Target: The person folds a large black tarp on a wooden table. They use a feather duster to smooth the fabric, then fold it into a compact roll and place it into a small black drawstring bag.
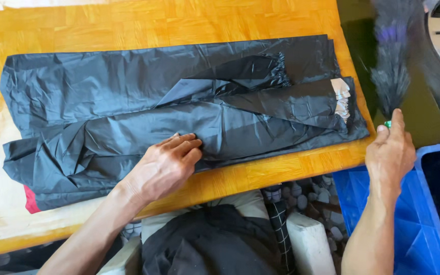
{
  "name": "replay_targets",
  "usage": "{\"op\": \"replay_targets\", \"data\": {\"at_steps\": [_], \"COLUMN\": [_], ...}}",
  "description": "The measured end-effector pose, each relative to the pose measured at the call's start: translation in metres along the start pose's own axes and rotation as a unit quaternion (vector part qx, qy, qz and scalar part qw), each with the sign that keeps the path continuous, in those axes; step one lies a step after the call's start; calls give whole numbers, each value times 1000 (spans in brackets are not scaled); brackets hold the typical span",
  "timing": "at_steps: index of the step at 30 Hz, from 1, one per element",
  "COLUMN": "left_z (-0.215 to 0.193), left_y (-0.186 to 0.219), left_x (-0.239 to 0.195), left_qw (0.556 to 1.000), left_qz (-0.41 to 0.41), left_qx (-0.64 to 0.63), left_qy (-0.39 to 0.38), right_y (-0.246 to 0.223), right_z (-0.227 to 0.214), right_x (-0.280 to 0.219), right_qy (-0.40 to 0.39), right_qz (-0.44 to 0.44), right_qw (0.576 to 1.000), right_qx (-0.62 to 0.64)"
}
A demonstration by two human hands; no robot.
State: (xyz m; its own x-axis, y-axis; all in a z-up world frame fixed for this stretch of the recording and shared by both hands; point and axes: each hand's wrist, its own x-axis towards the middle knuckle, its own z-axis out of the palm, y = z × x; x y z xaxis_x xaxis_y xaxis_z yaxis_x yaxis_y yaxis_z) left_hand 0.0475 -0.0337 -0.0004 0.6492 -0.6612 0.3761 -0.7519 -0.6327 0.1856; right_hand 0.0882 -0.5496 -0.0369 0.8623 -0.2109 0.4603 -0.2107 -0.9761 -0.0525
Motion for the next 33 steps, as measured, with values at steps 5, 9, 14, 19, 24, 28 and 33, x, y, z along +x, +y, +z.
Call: {"op": "replay_targets", "data": {"at_steps": [5,9,14,19,24,28,33], "left_z": [-43,-61,-14,14,-12,-14,-16], "left_y": [-6,-43,-130,-144,-69,-51,-46], "left_x": [37,73,110,109,57,8,-5], "left_qw": [992,950,928,935,944,915,868], "left_qz": [-11,-52,-99,-190,-208,-275,-483], "left_qx": [97,282,349,271,213,286,99], "left_qy": [76,122,90,124,141,75,-57], "right_y": [14,19,17,11,-29,-127,-223], "right_z": [13,17,18,11,-25,-69,-97], "right_x": [3,5,5,5,-10,-32,-65], "right_qy": [9,6,6,-3,38,11,-225], "right_qz": [-21,-22,-7,17,-65,-142,-332], "right_qw": [1000,1000,1000,1000,993,966,905], "right_qx": [-1,0,0,-3,91,214,141]}}
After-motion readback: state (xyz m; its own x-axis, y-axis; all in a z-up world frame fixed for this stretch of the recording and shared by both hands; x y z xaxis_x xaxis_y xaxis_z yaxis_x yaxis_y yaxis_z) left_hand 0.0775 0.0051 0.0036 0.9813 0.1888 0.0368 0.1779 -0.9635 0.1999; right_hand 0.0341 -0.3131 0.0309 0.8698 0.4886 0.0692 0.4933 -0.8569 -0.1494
